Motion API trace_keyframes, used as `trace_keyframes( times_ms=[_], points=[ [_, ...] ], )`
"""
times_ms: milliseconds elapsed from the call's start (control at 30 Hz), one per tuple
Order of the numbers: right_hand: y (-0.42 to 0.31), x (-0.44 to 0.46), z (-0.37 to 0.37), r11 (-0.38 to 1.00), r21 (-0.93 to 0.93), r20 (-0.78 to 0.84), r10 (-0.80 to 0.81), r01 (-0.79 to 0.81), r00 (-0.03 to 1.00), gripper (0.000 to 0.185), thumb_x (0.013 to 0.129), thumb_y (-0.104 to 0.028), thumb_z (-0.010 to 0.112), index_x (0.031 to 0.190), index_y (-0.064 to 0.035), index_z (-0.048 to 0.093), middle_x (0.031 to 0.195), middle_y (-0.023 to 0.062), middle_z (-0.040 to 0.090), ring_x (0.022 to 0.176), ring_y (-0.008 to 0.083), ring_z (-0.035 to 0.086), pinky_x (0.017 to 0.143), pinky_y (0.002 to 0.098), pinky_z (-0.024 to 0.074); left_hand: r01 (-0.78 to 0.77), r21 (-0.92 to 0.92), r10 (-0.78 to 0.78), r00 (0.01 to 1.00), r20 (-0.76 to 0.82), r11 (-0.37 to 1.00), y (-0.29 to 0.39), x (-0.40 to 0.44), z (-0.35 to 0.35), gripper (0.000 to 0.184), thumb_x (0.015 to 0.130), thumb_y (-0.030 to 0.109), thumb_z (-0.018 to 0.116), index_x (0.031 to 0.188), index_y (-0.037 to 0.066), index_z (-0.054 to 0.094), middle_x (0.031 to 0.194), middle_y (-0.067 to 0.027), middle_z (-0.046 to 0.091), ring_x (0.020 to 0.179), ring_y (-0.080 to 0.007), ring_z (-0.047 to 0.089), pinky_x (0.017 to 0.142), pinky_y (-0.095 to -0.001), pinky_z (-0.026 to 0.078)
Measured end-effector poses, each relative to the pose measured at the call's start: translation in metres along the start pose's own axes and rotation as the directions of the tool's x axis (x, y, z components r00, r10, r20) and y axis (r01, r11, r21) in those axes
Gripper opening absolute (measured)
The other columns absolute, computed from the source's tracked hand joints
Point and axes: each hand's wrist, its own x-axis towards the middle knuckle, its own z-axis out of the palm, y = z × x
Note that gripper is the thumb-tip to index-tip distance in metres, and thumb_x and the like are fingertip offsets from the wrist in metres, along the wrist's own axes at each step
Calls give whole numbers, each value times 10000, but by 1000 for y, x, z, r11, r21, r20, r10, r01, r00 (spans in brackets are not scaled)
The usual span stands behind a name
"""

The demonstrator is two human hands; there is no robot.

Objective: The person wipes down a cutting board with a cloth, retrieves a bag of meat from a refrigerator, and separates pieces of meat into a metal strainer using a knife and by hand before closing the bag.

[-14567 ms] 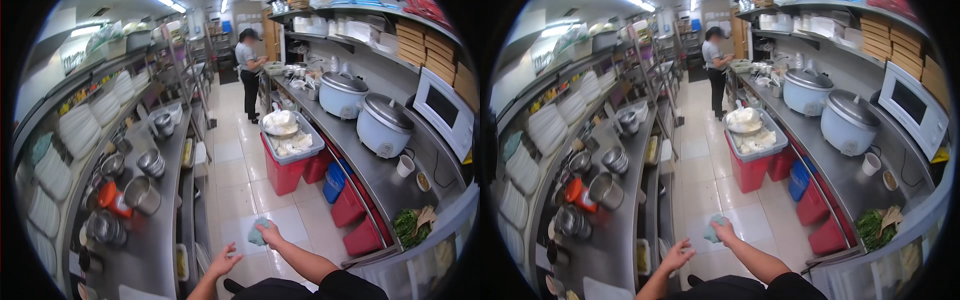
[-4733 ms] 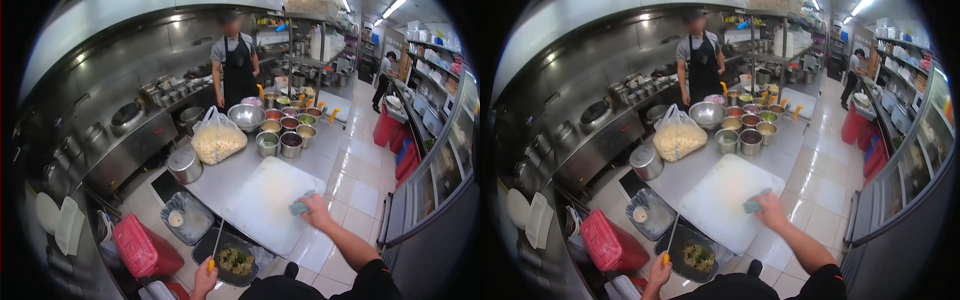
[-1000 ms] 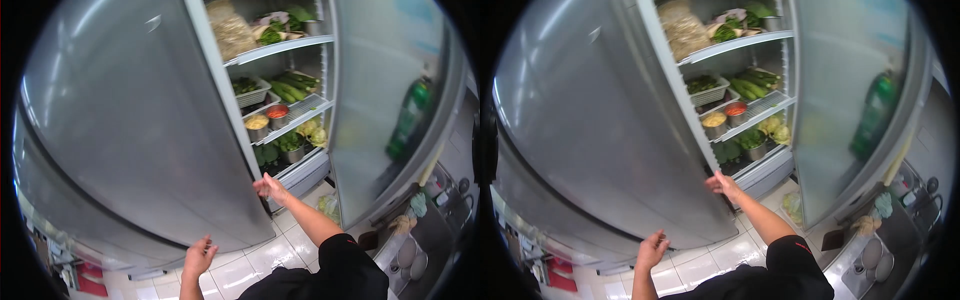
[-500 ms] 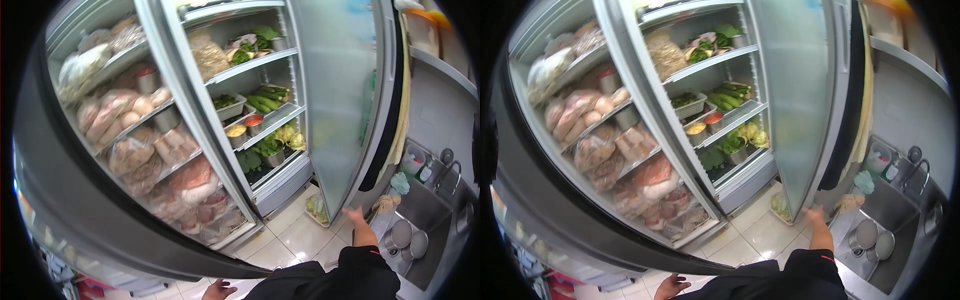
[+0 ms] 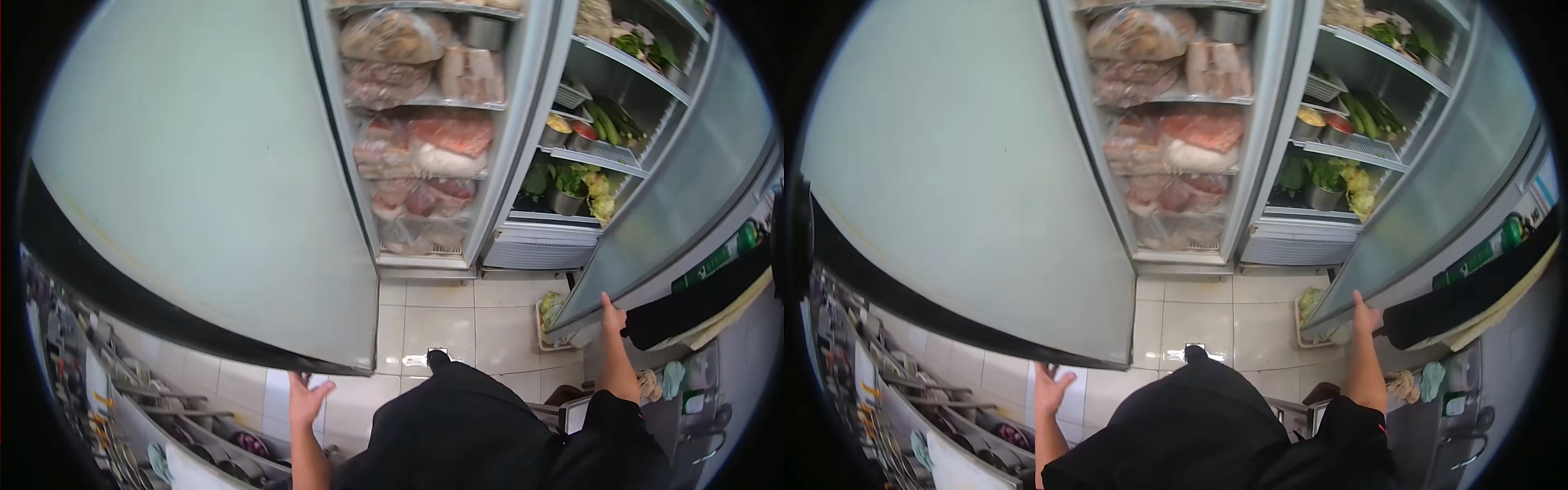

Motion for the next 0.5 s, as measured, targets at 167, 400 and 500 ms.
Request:
trace_keyframes(
  times_ms=[167, 400, 500],
  points=[
    [-58, -23, 92, 966, -258, 105, 39, -11, 994, 787, 763, -253, 825, 1348, 100, 434, 1085, 169, 670, 972, 234, 632, 837, 361, 491, -18, 41, 33, 921, -389, 999, -25, 42, -25, 887, 750, 56, 788, 1448, 0, 243, 1407, -210, 431, 1305, -313, 429, 1082, -391, 359],
    [-65, -10, 221, 488, -563, 794, 96, 667, 600, 681, 812, -445, 733, 1286, 18, 572, 1161, 254, 648, 1089, 359, 624, 948, 402, 480, -64, 122, 127, 770, -625, 990, -29, 104, -67, 741, 882, 216, 709, 1436, -43, 292, 1340, -204, 506, 1215, -260, 507, 1052, -349, 376],
    [-51, -31, 304, 143, -323, 898, 357, 935, 256, 842, 821, -683, 558, 1263, 33, 590, 1295, 256, 571, 1241, 385, 521, 1064, 402, 394, -39, 49, 62, 709, -703, 998, -31, 124, -75, 757, 895, 226, 691, 1465, -26, 261, 1430, -225, 422, 1259, -307, 494, 1052, -370, 382]
  ],
)
